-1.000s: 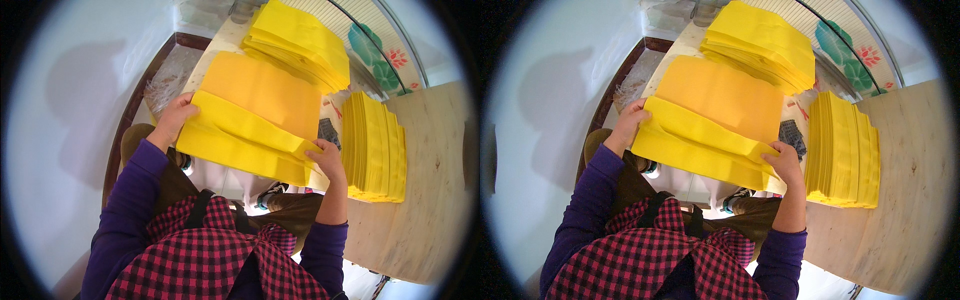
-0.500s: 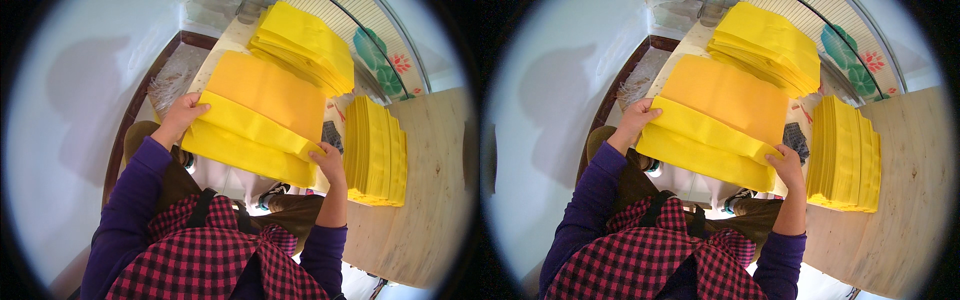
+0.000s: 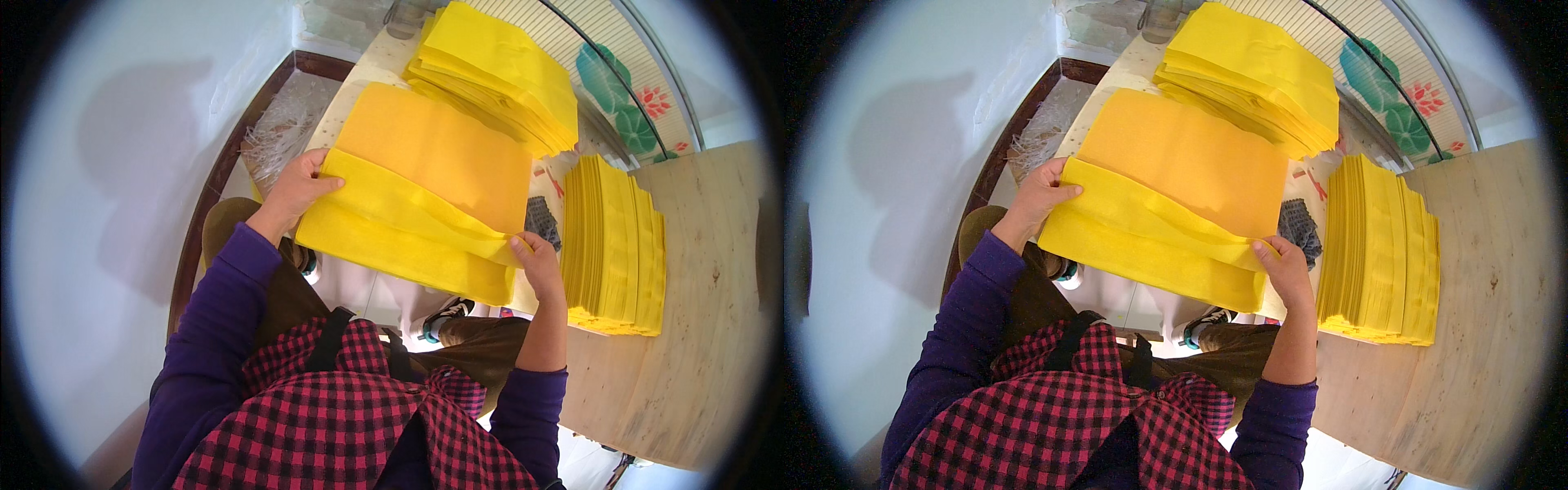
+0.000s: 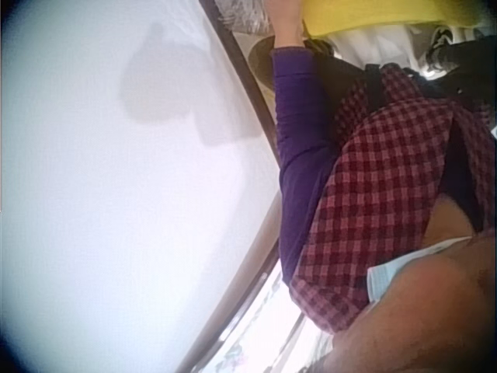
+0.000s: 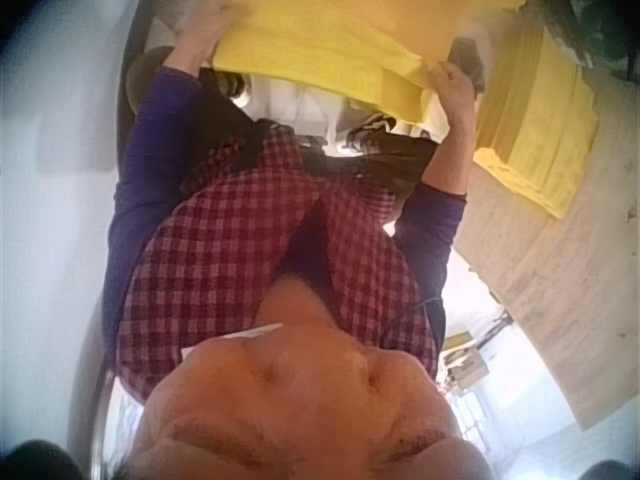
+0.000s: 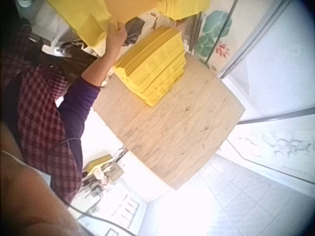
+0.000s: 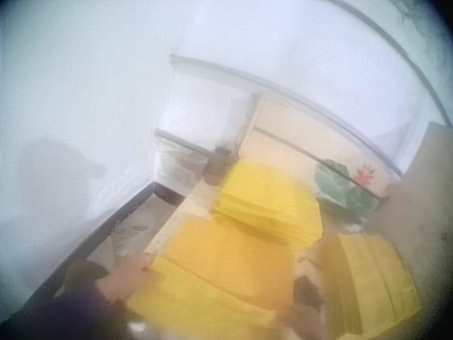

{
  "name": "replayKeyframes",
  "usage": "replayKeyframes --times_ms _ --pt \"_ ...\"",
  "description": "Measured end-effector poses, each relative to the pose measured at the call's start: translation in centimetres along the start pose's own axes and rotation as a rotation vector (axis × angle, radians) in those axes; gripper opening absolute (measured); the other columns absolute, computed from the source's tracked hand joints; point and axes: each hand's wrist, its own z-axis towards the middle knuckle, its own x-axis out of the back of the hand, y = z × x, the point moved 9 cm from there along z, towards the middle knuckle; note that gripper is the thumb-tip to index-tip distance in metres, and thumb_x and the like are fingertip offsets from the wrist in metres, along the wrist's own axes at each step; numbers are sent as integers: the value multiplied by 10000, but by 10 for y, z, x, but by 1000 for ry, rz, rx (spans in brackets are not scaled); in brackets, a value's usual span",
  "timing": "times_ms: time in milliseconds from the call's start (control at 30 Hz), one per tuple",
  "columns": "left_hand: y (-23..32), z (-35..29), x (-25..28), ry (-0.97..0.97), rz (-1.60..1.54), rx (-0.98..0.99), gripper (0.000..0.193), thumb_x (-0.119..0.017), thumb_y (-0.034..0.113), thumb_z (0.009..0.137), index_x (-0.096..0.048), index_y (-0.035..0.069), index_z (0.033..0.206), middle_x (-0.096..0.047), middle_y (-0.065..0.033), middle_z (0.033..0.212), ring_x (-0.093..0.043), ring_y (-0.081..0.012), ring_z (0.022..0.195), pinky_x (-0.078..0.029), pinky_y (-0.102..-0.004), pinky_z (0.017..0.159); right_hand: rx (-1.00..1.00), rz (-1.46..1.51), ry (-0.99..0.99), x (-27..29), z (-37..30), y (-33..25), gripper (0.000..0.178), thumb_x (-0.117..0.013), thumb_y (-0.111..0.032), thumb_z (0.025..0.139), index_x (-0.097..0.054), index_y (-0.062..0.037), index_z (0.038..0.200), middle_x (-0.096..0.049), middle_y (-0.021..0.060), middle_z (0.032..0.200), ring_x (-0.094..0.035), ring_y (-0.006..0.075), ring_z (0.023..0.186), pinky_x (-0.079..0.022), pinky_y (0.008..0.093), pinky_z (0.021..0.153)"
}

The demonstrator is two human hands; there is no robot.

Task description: The person folds yellow paper sheets by hand, aligning edges and pressing creases. They stack the folded sheets and occasionally flip the stack to continue folding.

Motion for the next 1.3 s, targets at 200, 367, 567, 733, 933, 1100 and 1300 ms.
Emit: replayKeyframes --times_ms 200,367,567,733,933,1100,1300 --pt "4 -2 -2 14 -6 -14 353 -591 -43 814 -575 -11 1165 -660 -58 1048 -633 -118 899 -494 -261 822 -10 82 -13 1 4 5 311 -641 -244 907 -657 54 990 -652 37 849 -562 99 800 -455 256 760" --pt "6 -3 -3 8 31 -17 376 -568 -54 797 -570 -9 1171 -656 -62 1057 -632 -122 904 -492 -263 828 23 -30 -133 -4 2 -3 255 -672 -180 865 -666 51 974 -661 30 848 -567 88 774 -462 243 730" --pt "5 -1 -3 -3 42 -13 390 -552 -67 789 -569 -7 1174 -651 -59 1060 -628 -122 911 -490 -266 839 -6 -79 -201 -6 -2 -8 210 -655 -132 876 -662 32 1008 -638 -11 867 -555 65 788 -459 225 731" --pt "6 -3 -3 -8 25 -21 335 -596 3 840 -574 4 1174 -645 -39 1048 -615 -114 926 -484 -263 845 1 -145 -230 -2 1 -4 214 -621 -157 901 -661 38 978 -629 -30 830 -541 55 779 -446 224 718" --pt "4 -4 3 41 -99 28 291 -582 207 940 -593 25 1167 -620 -31 1047 -587 -126 967 -463 -268 884 16 -176 -223 -3 5 -3 197 -608 -134 894 -652 37 983 -629 -27 833 -537 59 786 -441 233 729" --pt "7 -6 2 9 -62 -9 285 -583 227 943 -606 39 1155 -614 -30 1045 -584 -130 977 -463 -277 888 74 -192 -207 -3 1 -6 189 -611 -83 863 -648 32 1009 -637 -7 875 -552 76 816 -445 239 775" --pt "10 -5 0 -41 -147 -26 344 -659 189 891 -574 18 1177 -621 -26 1079 -579 -111 997 -443 -251 898 70 -80 -156 0 6 -1 204 -603 -67 861 -642 37 1032 -639 3 914 -560 87 852 -442 243 804"
